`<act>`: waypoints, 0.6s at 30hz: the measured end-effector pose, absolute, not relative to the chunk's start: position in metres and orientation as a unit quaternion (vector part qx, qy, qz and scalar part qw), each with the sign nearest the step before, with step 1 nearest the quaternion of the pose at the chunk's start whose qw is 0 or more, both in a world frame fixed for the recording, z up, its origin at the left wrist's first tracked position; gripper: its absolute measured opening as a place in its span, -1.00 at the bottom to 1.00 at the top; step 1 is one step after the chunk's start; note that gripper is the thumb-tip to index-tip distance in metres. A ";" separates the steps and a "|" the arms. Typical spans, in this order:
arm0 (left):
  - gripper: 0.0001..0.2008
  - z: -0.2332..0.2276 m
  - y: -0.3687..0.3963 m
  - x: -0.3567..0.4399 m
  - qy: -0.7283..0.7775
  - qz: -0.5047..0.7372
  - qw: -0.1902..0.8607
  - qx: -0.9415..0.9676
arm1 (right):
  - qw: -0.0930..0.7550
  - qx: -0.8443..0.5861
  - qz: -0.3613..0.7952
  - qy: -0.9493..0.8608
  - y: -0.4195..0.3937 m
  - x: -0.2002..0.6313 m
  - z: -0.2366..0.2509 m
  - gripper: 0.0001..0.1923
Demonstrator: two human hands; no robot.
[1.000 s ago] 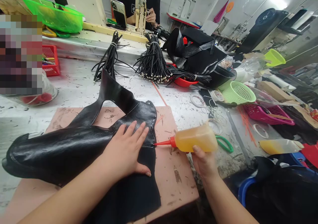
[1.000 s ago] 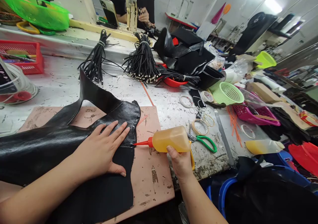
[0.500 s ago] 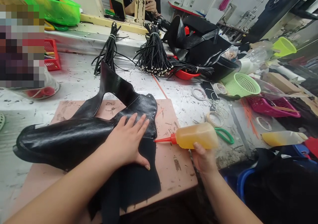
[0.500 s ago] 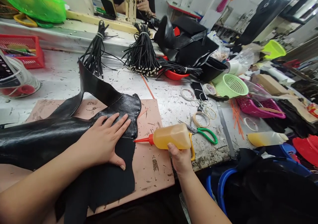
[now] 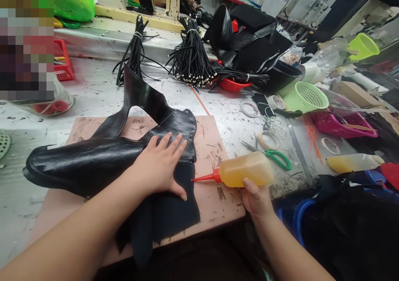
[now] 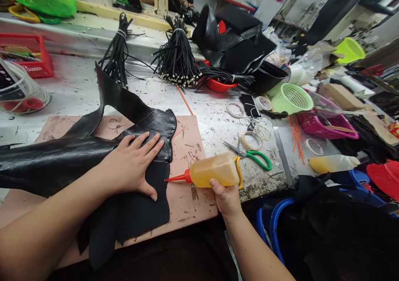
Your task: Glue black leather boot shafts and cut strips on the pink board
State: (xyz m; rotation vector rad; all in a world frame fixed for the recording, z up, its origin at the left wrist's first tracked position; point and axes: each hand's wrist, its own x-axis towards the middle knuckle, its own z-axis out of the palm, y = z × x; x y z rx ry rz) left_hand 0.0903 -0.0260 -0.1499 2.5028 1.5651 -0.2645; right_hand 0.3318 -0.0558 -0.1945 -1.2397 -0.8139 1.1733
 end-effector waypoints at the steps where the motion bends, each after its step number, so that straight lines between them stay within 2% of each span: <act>1: 0.26 -0.150 -0.026 0.090 0.526 -0.090 0.091 0.841 | 0.583 -0.532 0.505 -0.350 -0.057 0.333 -0.195 -0.44; 18: 0.30 -0.157 -0.025 0.090 0.514 -0.086 0.064 0.851 | 0.566 -0.538 0.532 -0.327 -0.081 0.345 -0.197 -0.41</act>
